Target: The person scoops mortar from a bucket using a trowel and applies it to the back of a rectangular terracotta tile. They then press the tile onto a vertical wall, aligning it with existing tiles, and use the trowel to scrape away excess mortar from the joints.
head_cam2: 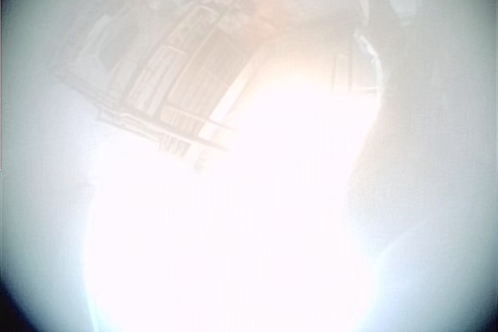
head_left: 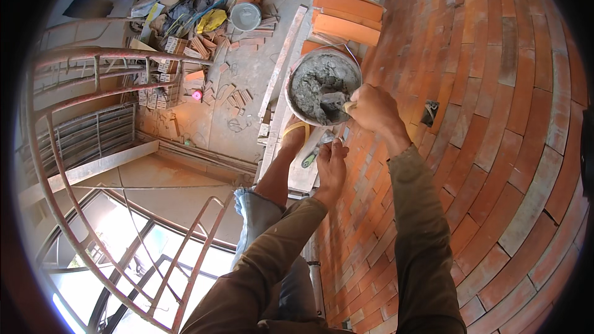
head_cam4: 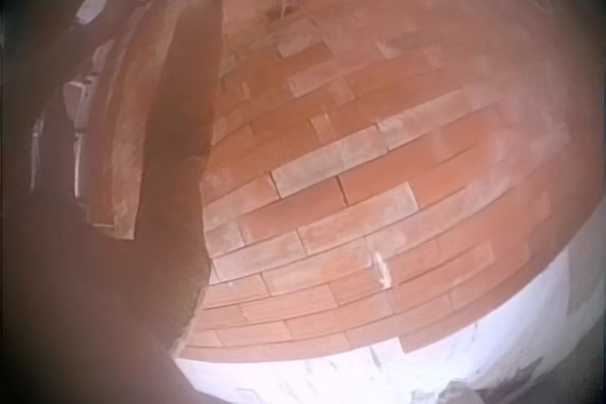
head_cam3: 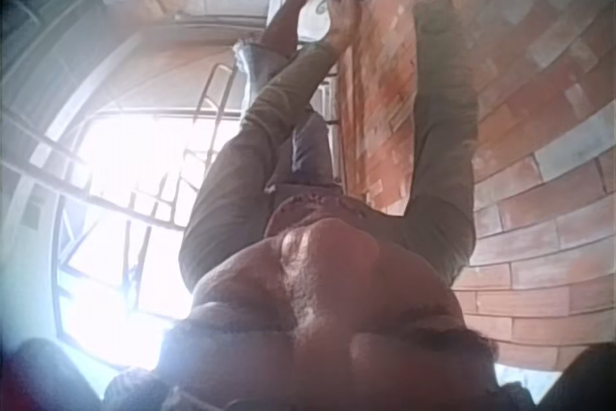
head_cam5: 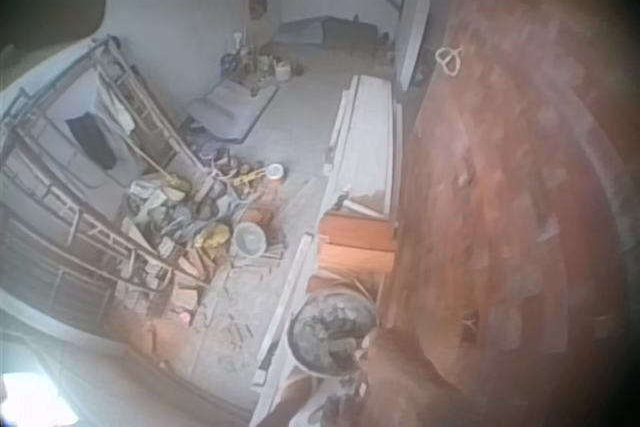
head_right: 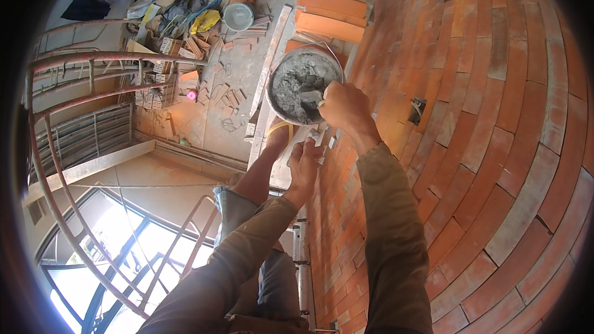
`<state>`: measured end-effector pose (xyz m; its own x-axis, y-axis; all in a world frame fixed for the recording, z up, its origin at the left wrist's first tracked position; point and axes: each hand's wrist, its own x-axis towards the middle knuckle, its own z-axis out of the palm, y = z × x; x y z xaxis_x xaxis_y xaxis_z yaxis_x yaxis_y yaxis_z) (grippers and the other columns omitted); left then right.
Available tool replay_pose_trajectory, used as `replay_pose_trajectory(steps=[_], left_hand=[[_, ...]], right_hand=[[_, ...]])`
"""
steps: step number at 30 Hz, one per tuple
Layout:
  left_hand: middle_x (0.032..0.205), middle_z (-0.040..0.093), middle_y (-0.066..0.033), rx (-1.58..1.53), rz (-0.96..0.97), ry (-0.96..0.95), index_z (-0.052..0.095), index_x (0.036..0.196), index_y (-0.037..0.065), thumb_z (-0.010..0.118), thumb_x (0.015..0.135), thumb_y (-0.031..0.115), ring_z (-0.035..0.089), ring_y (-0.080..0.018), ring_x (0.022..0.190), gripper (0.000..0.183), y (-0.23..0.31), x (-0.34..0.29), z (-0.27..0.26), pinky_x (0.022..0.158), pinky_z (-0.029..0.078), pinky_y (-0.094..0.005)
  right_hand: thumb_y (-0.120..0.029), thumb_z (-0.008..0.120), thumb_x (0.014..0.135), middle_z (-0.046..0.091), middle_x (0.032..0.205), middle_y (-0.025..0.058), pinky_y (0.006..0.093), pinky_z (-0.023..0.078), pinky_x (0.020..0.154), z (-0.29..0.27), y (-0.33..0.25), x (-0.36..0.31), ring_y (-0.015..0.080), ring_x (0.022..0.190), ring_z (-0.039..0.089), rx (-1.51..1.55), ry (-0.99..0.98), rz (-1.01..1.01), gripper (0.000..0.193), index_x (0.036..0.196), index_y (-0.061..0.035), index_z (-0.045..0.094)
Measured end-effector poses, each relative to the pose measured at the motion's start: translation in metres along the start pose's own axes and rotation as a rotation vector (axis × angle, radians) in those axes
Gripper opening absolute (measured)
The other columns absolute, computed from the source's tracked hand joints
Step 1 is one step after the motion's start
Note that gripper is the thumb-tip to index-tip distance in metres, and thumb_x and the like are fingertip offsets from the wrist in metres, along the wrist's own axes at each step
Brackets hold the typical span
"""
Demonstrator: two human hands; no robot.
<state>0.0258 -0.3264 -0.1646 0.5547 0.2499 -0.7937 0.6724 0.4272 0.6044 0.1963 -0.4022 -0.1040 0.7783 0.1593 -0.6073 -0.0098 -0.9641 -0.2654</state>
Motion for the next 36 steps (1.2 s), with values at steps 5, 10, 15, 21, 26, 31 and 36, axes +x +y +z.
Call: replay_pose_trajectory(steps=[5, 10, 15, 21, 26, 31, 36], left_hand=[[0.096, 0.069, -0.0123, -0.028, -0.02, 0.009, 0.057, 0.096, 0.004, 0.055, 0.1, 0.047, 0.059, -0.0156, 0.084, 0.044, -0.004, 0.004, 0.0, 0.07, 0.045, -0.0305], [0.096, 0.069, -0.0102, -0.052, -0.03, -0.002, 0.057, 0.105, 0.003, 0.053, 0.101, 0.045, 0.059, -0.0154, 0.084, 0.042, -0.007, 0.01, -0.004, 0.071, 0.045, -0.0314], [0.098, 0.07, -0.0083, -0.018, -0.031, -0.023, 0.055, 0.121, 0.001, 0.049, 0.102, 0.046, 0.061, -0.0166, 0.094, 0.049, 0.0, 0.004, -0.002, 0.078, 0.046, -0.0344], [0.104, 0.069, -0.0116, -0.034, -0.09, -0.01, 0.055, 0.122, 0.0, 0.049, 0.102, 0.047, 0.063, -0.0185, 0.096, 0.051, 0.009, 0.003, -0.001, 0.081, 0.047, -0.0361], [0.102, 0.067, -0.0109, -0.049, -0.042, 0.001, 0.057, 0.117, 0.001, 0.05, 0.102, 0.047, 0.063, -0.0171, 0.093, 0.049, 0.004, 0.008, -0.002, 0.077, 0.048, -0.0334], [0.095, 0.064, -0.0078, -0.066, -0.062, 0.028, 0.058, 0.115, 0.002, 0.051, 0.102, 0.046, 0.061, -0.0149, 0.089, 0.047, 0.005, 0.009, -0.004, 0.073, 0.048, -0.0317], [0.095, 0.063, -0.0068, -0.066, -0.061, 0.026, 0.058, 0.113, 0.003, 0.051, 0.102, 0.047, 0.059, -0.0146, 0.087, 0.047, 0.011, 0.006, 0.0, 0.073, 0.047, -0.0317]], right_hand=[[-0.019, 0.068, 0.082, 0.073, 0.09, 0.0175, 0.0457, 0.056, 0.078, -0.02, -0.002, -0.032, 0.0362, 0.089, 0.071, -0.003, 0.121, -0.074, 0.019, 0.094, -0.0072, 0.075], [-0.018, 0.067, 0.082, 0.073, 0.084, 0.0152, 0.0467, 0.055, 0.072, -0.012, -0.002, -0.066, 0.0358, 0.082, 0.071, 0.079, 0.254, 0.013, 0.014, 0.089, -0.0084, 0.074], [-0.019, 0.07, 0.083, 0.074, 0.096, 0.015, 0.0435, 0.056, 0.075, 0.006, 0.006, -0.06, 0.0348, 0.085, 0.071, 0.023, 0.125, 0.004, 0.026, 0.108, -0.0146, 0.076], [-0.018, 0.067, 0.083, 0.072, 0.087, 0.0154, 0.0477, 0.054, 0.071, 0.044, 0.015, -0.065, 0.0371, 0.082, 0.07, 0.066, 0.183, 0.005, 0.017, 0.097, -0.014, 0.075], [-0.02, 0.066, 0.083, 0.073, 0.087, 0.0158, 0.0481, 0.054, 0.07, 0.049, 0.018, -0.071, 0.0382, 0.081, 0.069, 0.186, 0.232, -0.002, 0.021, 0.101, -0.0145, 0.075], [-0.021, 0.065, 0.086, 0.072, 0.084, 0.0163, 0.0436, 0.055, 0.068, 0.044, 0.024, -0.088, 0.0335, 0.077, 0.071, 0.393, 0.217, 0.14, 0.022, 0.103, -0.0105, 0.075], [-0.027, 0.063, 0.097, 0.071, 0.085, 0.0127, 0.0251, 0.048, 0.051, 0.098, 0.086, -0.088, 0.0114, 0.058, 0.06, 1.161, 0.033, 0.379, 0.029, 0.111, -0.0017, 0.068]])
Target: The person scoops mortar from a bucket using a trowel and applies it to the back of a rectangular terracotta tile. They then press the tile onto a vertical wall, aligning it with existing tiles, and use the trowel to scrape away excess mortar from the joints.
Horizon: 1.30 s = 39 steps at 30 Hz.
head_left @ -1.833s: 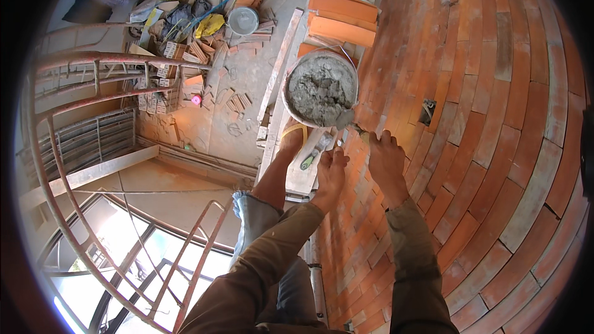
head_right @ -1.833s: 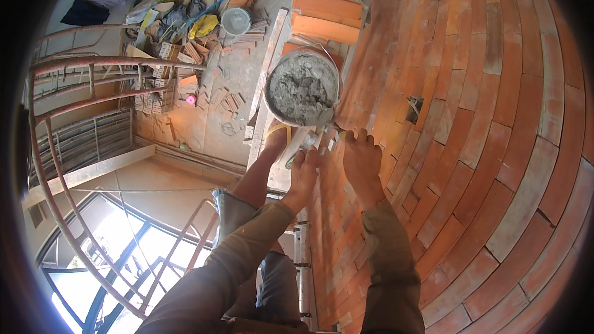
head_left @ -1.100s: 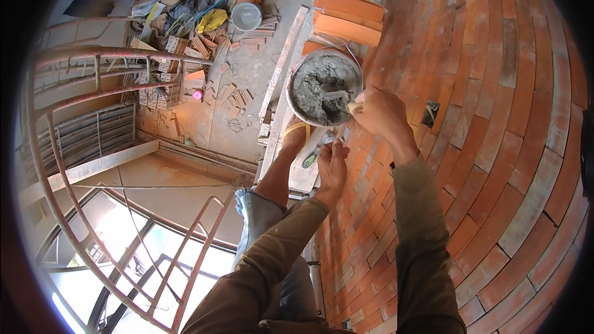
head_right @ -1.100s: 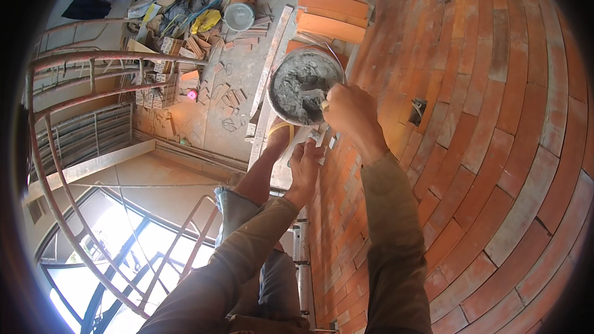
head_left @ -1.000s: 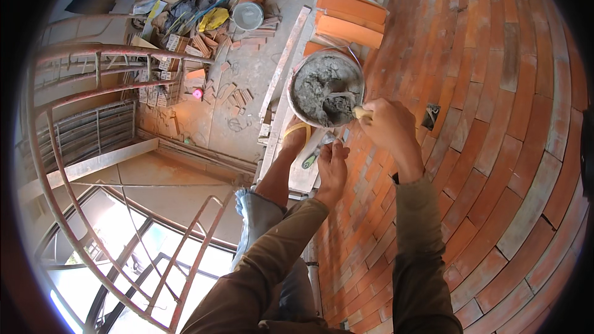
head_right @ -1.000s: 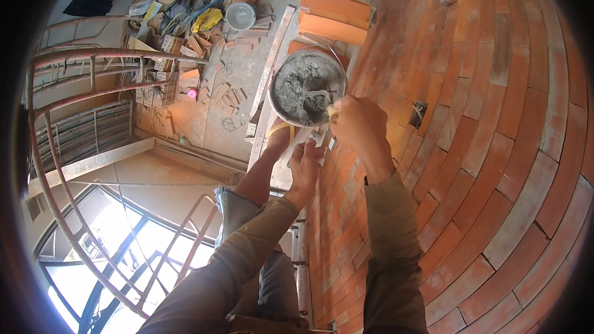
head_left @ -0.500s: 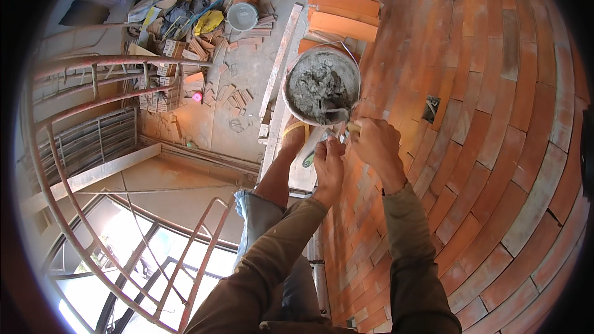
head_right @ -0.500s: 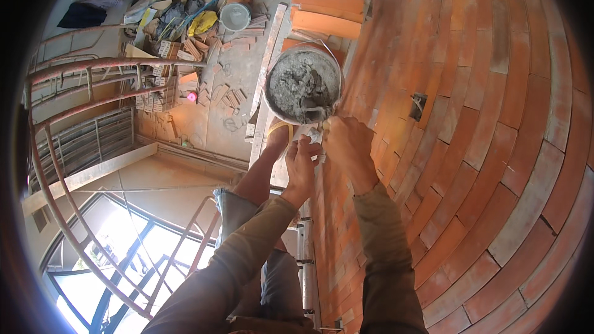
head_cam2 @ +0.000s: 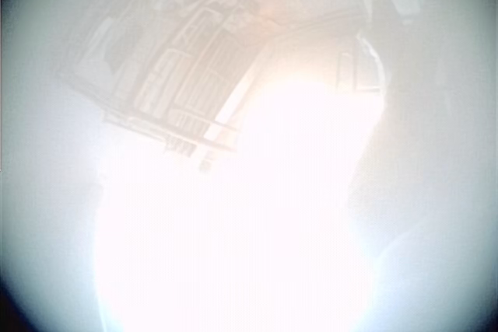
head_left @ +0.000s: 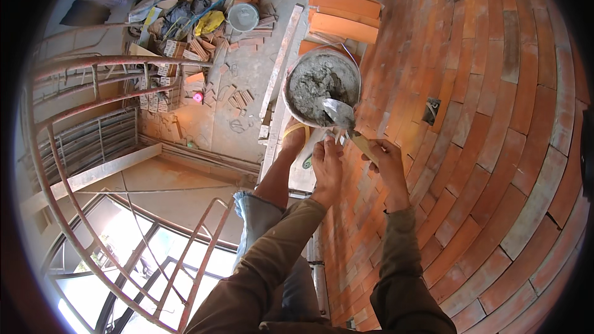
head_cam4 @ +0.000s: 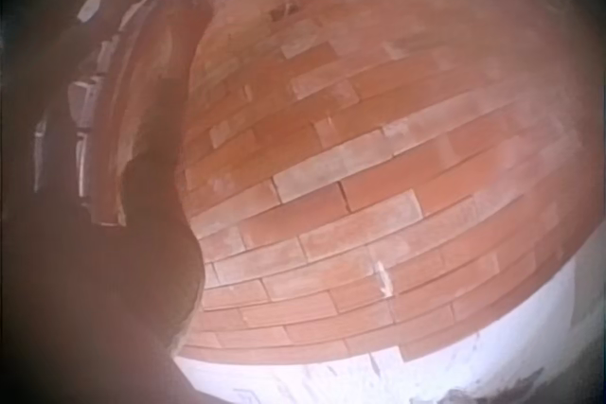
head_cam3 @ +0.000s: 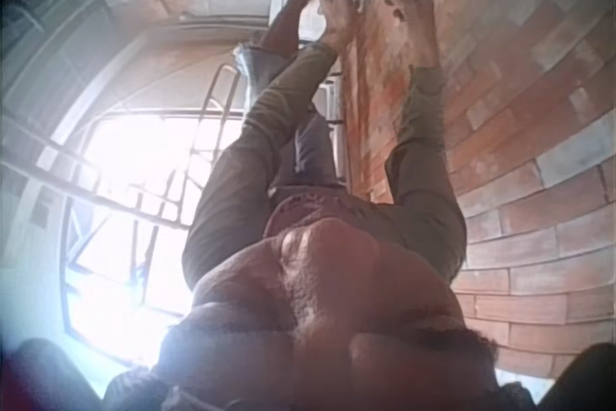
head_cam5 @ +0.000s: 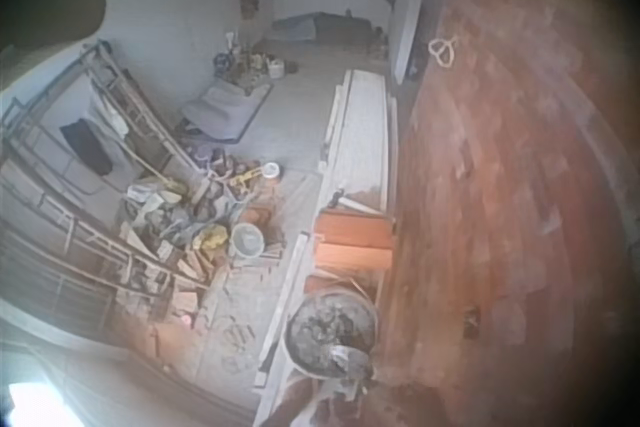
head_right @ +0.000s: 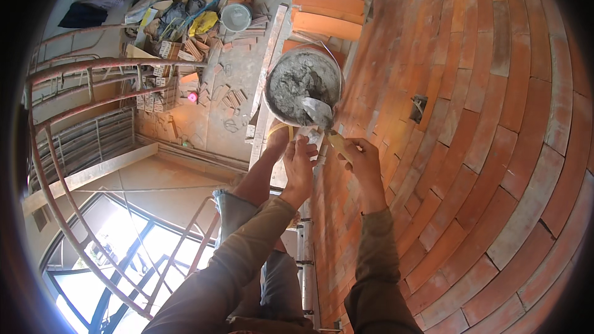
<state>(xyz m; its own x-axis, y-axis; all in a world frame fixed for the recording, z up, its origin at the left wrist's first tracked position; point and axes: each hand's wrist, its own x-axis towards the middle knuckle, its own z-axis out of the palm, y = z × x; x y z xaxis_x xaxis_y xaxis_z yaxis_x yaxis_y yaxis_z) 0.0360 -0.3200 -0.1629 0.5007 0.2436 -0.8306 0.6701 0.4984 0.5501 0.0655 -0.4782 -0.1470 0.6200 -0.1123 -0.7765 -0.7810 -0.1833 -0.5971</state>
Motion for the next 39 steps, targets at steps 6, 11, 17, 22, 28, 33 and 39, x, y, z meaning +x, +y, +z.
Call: replay_pose_trajectory(steps=[6, 11, 17, 22, 28, 33, 39], left_hand=[[0.095, 0.063, -0.006, -0.021, 0.021, -0.031, 0.059, 0.112, 0.005, 0.051, 0.101, 0.047, 0.059, -0.0145, 0.087, 0.044, -0.012, 0.0, 0.004, 0.074, 0.047, -0.0322], [0.092, 0.064, -0.005, 0.012, -0.009, -0.019, 0.06, 0.111, 0.005, 0.052, 0.101, 0.047, 0.059, -0.0139, 0.085, 0.044, -0.015, 0.002, 0.003, 0.073, 0.047, -0.0322], [0.089, 0.064, -0.0044, 0.053, 0.156, -0.08, 0.06, 0.108, 0.005, 0.052, 0.102, 0.045, 0.058, -0.012, 0.081, 0.041, -0.012, -0.007, 0.015, 0.071, 0.047, -0.0304], [0.086, 0.064, -0.0033, 0.101, 0.242, -0.063, 0.059, 0.107, 0.005, 0.051, 0.103, 0.044, 0.058, -0.0104, 0.078, 0.04, -0.014, -0.008, 0.015, 0.066, 0.046, -0.0279], [0.086, 0.065, -0.005, 0.021, -0.032, -0.006, 0.059, 0.11, 0.003, 0.049, 0.103, 0.045, 0.06, -0.0114, 0.078, 0.043, -0.009, -0.004, 0.008, 0.063, 0.044, -0.0263], [0.088, 0.068, -0.0062, 0.015, -0.077, -0.022, 0.059, 0.11, 0.005, 0.046, 0.103, 0.046, 0.062, -0.013, 0.079, 0.044, -0.008, -0.002, 0.014, 0.063, 0.045, -0.0287], [0.092, 0.067, -0.0063, -0.054, -0.08, -0.043, 0.055, 0.108, 0.007, 0.047, 0.103, 0.043, 0.062, -0.0149, 0.082, 0.037, -0.017, 0.007, 0.014, 0.065, 0.046, -0.0315]], right_hand=[[-0.034, 0.053, 0.105, 0.065, 0.085, 0.009, 0.0198, 0.039, 0.043, 0.003, 0.107, -0.004, 0.0056, 0.048, 0.049, 0.738, -0.041, 0.325, 0.039, 0.124, -0.0003, 0.056], [-0.033, 0.054, 0.103, 0.06, 0.077, 0.0074, 0.022, 0.035, 0.042, -0.009, 0.124, -0.045, 0.006, 0.047, 0.044, 0.895, 0.008, 0.385, 0.036, 0.117, 0.0002, 0.058], [-0.023, 0.063, 0.099, 0.065, 0.083, 0.0082, 0.0253, 0.042, 0.047, -0.011, 0.089, -0.081, 0.0085, 0.054, 0.051, 0.31, 0.175, -0.076, 0.029, 0.114, 0.0019, 0.067], [-0.013, 0.071, 0.087, 0.068, 0.084, 0.0096, 0.0368, 0.05, 0.057, 0.007, -0.015, -0.047, 0.0223, 0.071, 0.064, -0.496, 0.309, -0.724, 0.027, 0.113, -0.0054, 0.072], [-0.01, 0.067, 0.08, 0.068, 0.086, 0.0151, 0.0404, 0.054, 0.061, 0.039, -0.1, -0.013, 0.0314, 0.08, 0.068, -1.066, 0.242, -0.758, 0.013, 0.092, -0.0083, 0.074], [-0.012, 0.064, 0.081, 0.068, 0.086, 0.0164, 0.0439, 0.055, 0.064, 0.08, -0.085, 0.051, 0.0329, 0.082, 0.069, -1.252, 0.116, -0.758, 0.011, 0.085, -0.0072, 0.073], [-0.038, 0.076, 0.082, 0.071, 0.094, 0.0182, 0.0442, 0.055, 0.076, 0.078, -0.116, 0.027, 0.0328, 0.092, 0.071, -1.023, -0.124, -0.654, 0.043, 0.106, -0.0031, 0.071]])
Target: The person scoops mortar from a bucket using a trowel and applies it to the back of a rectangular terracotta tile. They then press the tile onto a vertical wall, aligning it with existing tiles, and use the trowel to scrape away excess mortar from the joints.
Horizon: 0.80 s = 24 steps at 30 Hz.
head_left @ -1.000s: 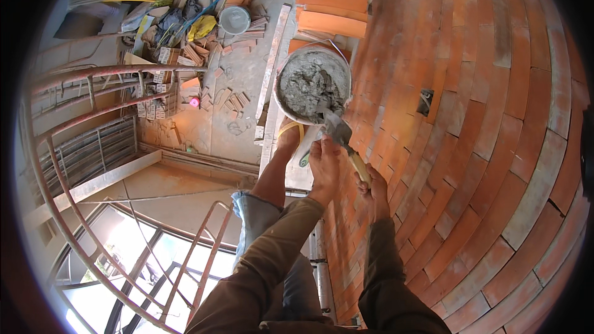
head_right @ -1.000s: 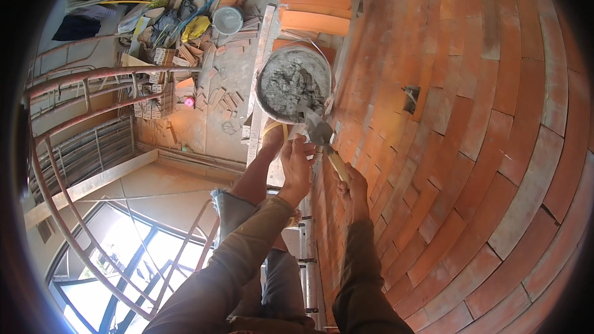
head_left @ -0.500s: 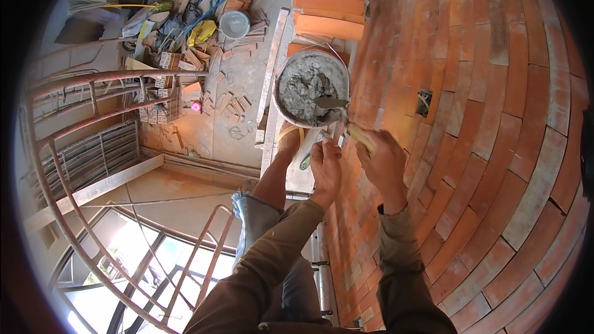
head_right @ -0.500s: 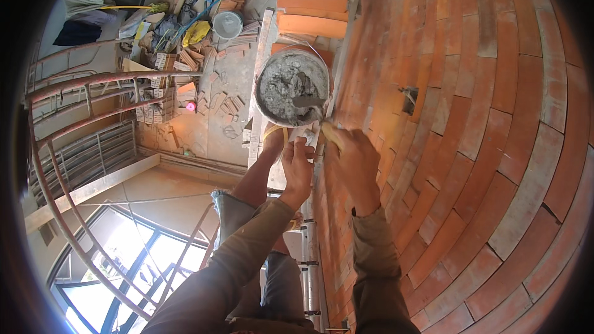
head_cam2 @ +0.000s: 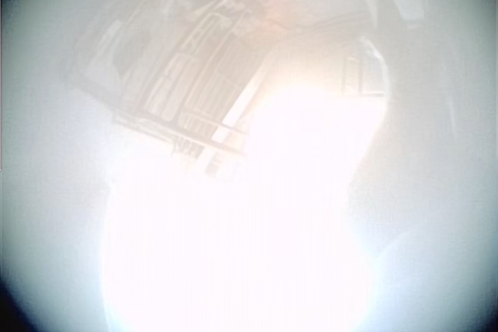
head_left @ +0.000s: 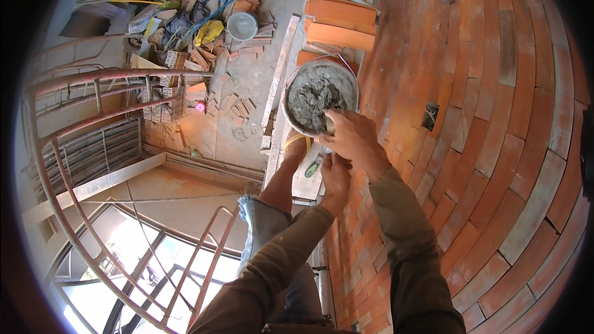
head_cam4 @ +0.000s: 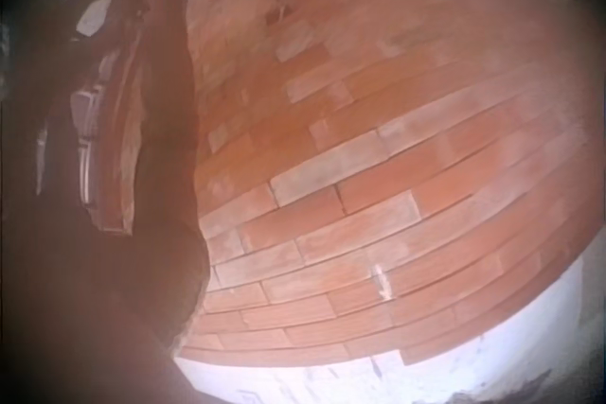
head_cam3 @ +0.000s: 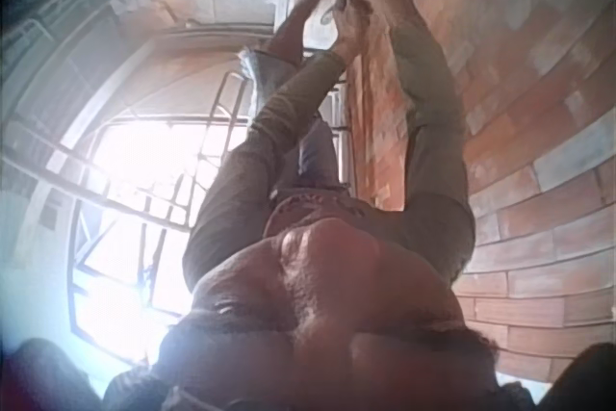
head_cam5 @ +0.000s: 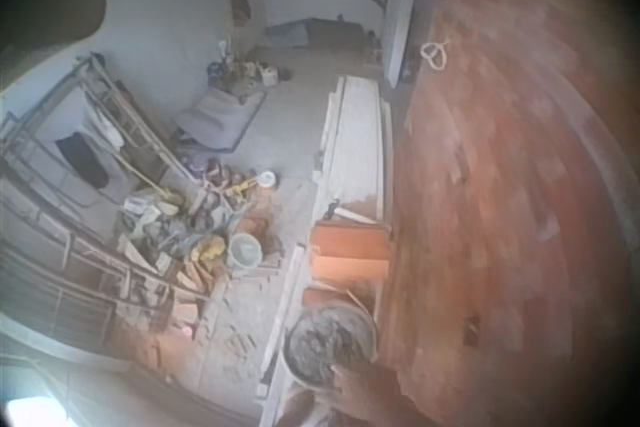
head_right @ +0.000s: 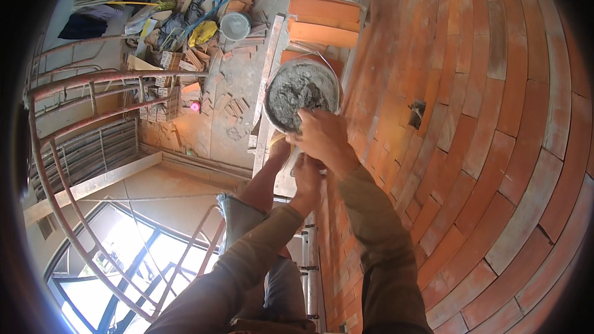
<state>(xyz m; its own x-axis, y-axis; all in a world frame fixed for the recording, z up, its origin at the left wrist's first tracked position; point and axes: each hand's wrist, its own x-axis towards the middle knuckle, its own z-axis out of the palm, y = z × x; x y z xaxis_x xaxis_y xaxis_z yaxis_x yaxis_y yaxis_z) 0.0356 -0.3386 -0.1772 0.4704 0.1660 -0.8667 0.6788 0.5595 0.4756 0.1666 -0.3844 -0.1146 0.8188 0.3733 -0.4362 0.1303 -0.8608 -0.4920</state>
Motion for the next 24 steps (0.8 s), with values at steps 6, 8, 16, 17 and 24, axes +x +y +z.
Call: replay_pose_trajectory(steps=[6, 8, 16, 17, 24], left_hand=[[0.097, 0.064, -0.0065, 0.273, -0.152, -0.218, 0.056, 0.114, 0.004, 0.056, 0.097, 0.03, 0.061, -0.0153, 0.084, 0.031, 0.006, -0.019, 0.024, 0.066, 0.048, -0.0328], [0.097, 0.067, -0.0108, 0.463, -0.072, -0.268, 0.058, 0.116, 0.001, 0.06, 0.093, 0.027, 0.064, -0.0193, 0.085, 0.035, 0.003, -0.014, 0.031, 0.072, 0.05, -0.0338], [0.101, 0.07, -0.019, 0.714, 0.057, -0.343, 0.049, 0.126, -0.002, 0.062, 0.097, 0.029, 0.07, -0.0301, 0.094, 0.044, 0.043, -0.002, 0.069, 0.079, 0.053, -0.0398], [0.1, 0.07, -0.0188, 0.715, 0.057, -0.349, 0.048, 0.126, -0.002, 0.061, 0.098, 0.028, 0.07, -0.03, 0.094, 0.044, 0.045, -0.004, 0.075, 0.079, 0.054, -0.0401], [0.1, 0.07, -0.0197, 0.618, -0.121, -0.314, 0.045, 0.128, -0.002, 0.063, 0.097, 0.022, 0.07, -0.031, 0.093, 0.043, 0.044, 0.02, 0.106, 0.078, 0.054, -0.0401]], right_hand=[[-0.039, 0.072, 0.089, 0.071, 0.111, 0.022, 0.0429, 0.054, 0.088, -0.014, 0.069, 0.061, 0.0352, 0.098, 0.071, 0.65, 0.264, 0.26, 0.048, 0.12, -0.0023, 0.067], [-0.036, 0.073, 0.09, 0.069, 0.115, 0.0229, 0.0426, 0.053, 0.09, -0.003, 0.113, 0.1, 0.0348, 0.102, 0.069, 0.514, 0.322, 0.316, 0.046, 0.12, -0.0018, 0.067], [-0.025, 0.076, 0.086, 0.045, 0.145, 0.0177, 0.0477, 0.041, 0.107, 0.044, 0.194, 0.214, 0.035, 0.135, 0.043, -0.194, 0.338, 0.332, 0.067, 0.143, -0.0053, 0.046], [-0.024, 0.073, 0.088, 0.045, 0.144, 0.0164, 0.0493, 0.039, 0.108, 0.05, 0.199, 0.222, 0.0351, 0.136, 0.042, -0.273, 0.414, 0.253, 0.066, 0.144, -0.0049, 0.044], [-0.013, 0.051, 0.094, 0.054, 0.125, 0.0134, 0.0506, 0.04, 0.099, 0.065, 0.242, 0.261, 0.0285, 0.12, 0.05, -0.551, 0.47, 0.175, 0.047, 0.14, -0.0027, 0.049]])
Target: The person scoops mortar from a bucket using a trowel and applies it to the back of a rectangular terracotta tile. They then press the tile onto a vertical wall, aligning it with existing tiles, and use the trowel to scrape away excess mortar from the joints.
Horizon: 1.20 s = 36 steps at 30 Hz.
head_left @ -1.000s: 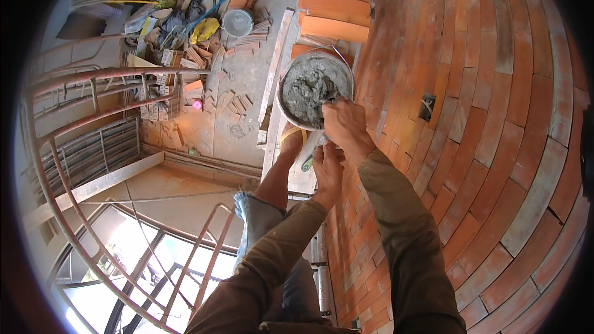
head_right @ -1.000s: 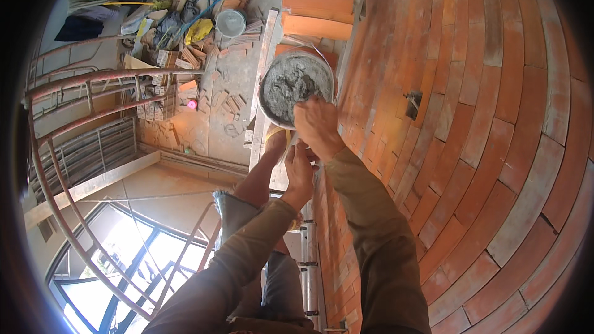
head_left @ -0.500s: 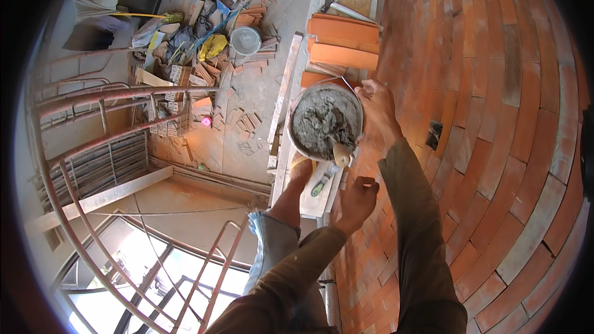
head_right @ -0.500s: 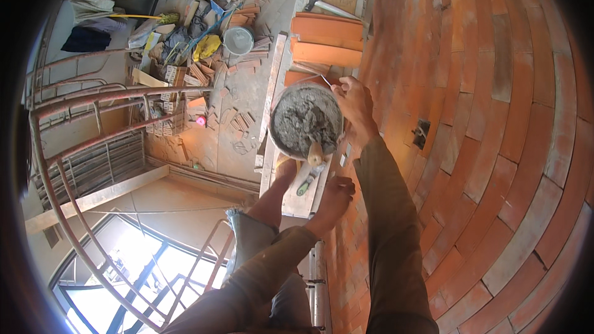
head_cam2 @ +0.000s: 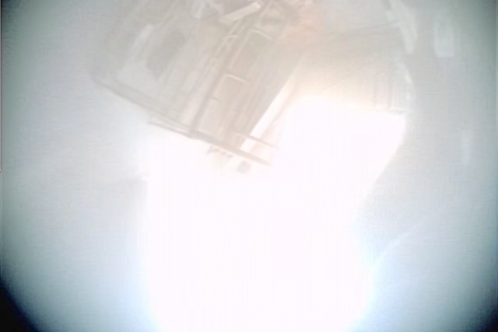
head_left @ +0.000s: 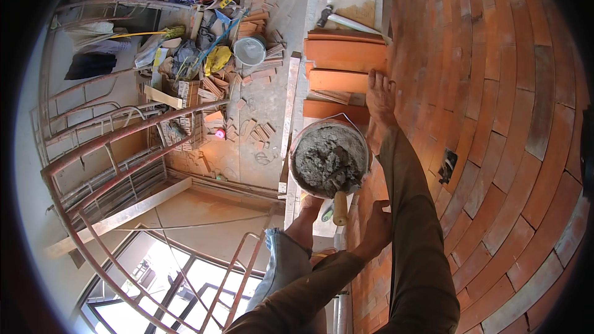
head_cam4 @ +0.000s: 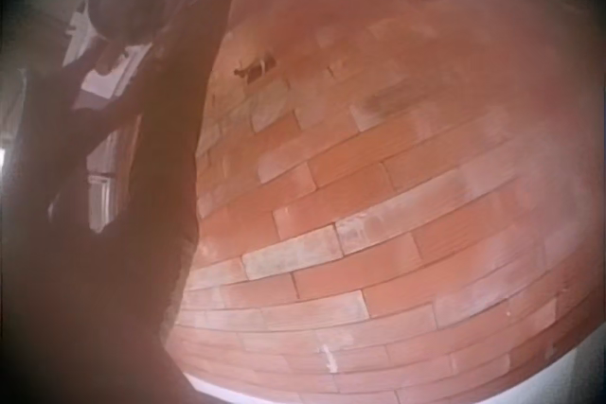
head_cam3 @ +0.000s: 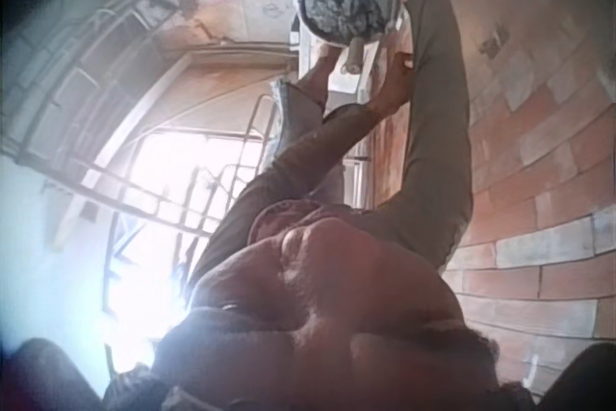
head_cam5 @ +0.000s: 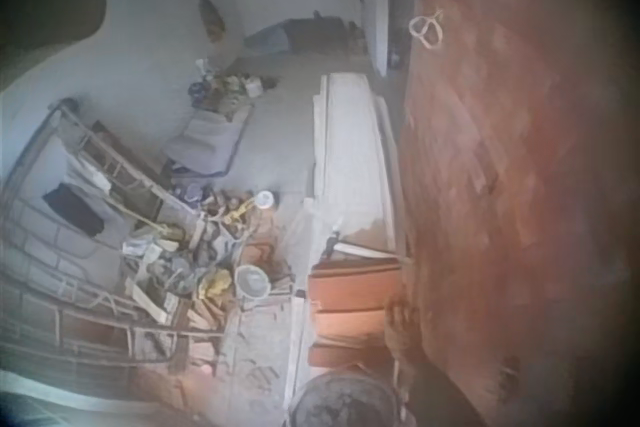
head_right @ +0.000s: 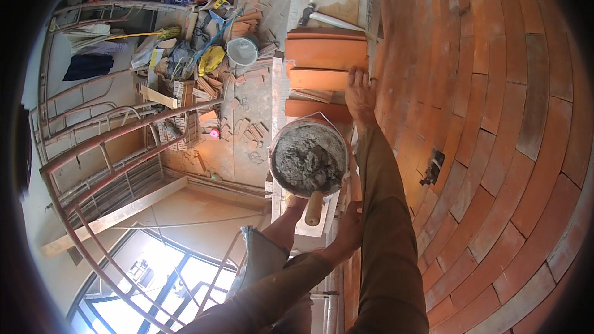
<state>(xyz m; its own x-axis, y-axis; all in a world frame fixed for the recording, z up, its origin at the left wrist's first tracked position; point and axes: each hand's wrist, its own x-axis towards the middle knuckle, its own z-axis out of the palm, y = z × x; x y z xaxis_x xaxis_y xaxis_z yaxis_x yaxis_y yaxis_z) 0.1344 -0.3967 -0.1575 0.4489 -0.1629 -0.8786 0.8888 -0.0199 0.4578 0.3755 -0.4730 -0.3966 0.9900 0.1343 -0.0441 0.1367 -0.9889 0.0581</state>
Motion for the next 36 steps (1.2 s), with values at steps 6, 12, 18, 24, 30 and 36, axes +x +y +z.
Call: replay_pose_trajectory(steps=[6, 12, 18, 24, 30, 36], left_hand=[[0.093, 0.071, -0.0179, 0.231, 0.228, -0.009, 0.047, 0.125, 0.0, 0.069, 0.092, 0.025, 0.071, -0.0282, 0.089, 0.047, -0.023, 0.002, 0.018, 0.076, 0.054, -0.0392], [0.089, 0.072, -0.0163, 0.274, 0.22, -0.208, 0.049, 0.124, 0.001, 0.068, 0.091, 0.019, 0.071, -0.0258, 0.088, 0.042, -0.133, 0.03, 0.022, 0.077, 0.054, -0.0379], [0.107, 0.061, -0.0019, -0.043, 0.113, -0.418, 0.056, 0.12, 0.009, 0.067, 0.092, 0.013, 0.059, -0.0153, 0.099, 0.031, -0.095, -0.014, -0.007, 0.082, 0.051, -0.0308], [0.14, 0.046, -0.0069, -0.151, 0.3, -0.874, 0.037, 0.144, 0.009, 0.067, 0.095, 0.027, 0.046, -0.0199, 0.133, 0.061, -0.124, -0.078, -0.023, 0.11, 0.042, -0.0394], [0.125, 0.061, -0.0109, -0.241, 0.206, -0.89, 0.052, 0.132, 0.01, 0.047, 0.103, 0.046, 0.062, -0.027, 0.115, 0.046, -0.058, -0.187, -0.022, 0.096, 0.052, -0.0451], [0.103, 0.063, -0.0064, -0.305, 0.255, -0.815, 0.056, 0.121, 0.01, 0.041, 0.105, 0.045, 0.065, -0.0266, 0.104, 0.041, 0.041, -0.382, -0.022, 0.087, 0.054, -0.0519]], right_hand=[[-0.032, 0.07, 0.08, 0.056, 0.119, 0.0116, 0.0497, 0.041, 0.09, -0.065, -0.001, -0.039, 0.0288, 0.114, 0.054, 0.163, -0.291, -0.009, 0.058, 0.129, -0.0035, 0.058], [-0.042, 0.077, 0.079, 0.066, 0.076, 0.0099, 0.0374, 0.048, 0.065, -0.146, 0.029, -0.114, 0.0216, 0.069, 0.063, 1.248, -0.452, 0.519, 0.043, 0.091, 0.0, 0.072], [-0.034, 0.078, 0.082, 0.065, 0.079, 0.0004, 0.0281, 0.048, 0.063, -0.302, 0.007, -0.24, 0.0105, 0.07, 0.059, 1.92, -0.276, 0.623, 0.038, 0.098, 0.0001, 0.071], [-0.024, 0.077, 0.086, 0.064, 0.086, 0.0015, 0.0275, 0.05, 0.064, -0.421, -0.029, -0.392, 0.01, 0.073, 0.061, 1.847, -0.017, 0.577, 0.039, 0.114, -0.0014, 0.063], [-0.027, 0.079, 0.083, 0.06, 0.113, 0.01, 0.0304, 0.049, 0.086, -0.554, -0.04, -0.511, 0.0157, 0.103, 0.06, 1.662, -0.051, 0.636, 0.055, 0.123, 0.0025, 0.056], [-0.033, 0.082, 0.078, 0.066, 0.113, 0.0213, 0.0412, 0.052, 0.09, -0.636, -0.04, -0.597, 0.0319, 0.105, 0.067, 1.131, 0.164, 0.621, 0.06, 0.121, -0.0003, 0.056]])
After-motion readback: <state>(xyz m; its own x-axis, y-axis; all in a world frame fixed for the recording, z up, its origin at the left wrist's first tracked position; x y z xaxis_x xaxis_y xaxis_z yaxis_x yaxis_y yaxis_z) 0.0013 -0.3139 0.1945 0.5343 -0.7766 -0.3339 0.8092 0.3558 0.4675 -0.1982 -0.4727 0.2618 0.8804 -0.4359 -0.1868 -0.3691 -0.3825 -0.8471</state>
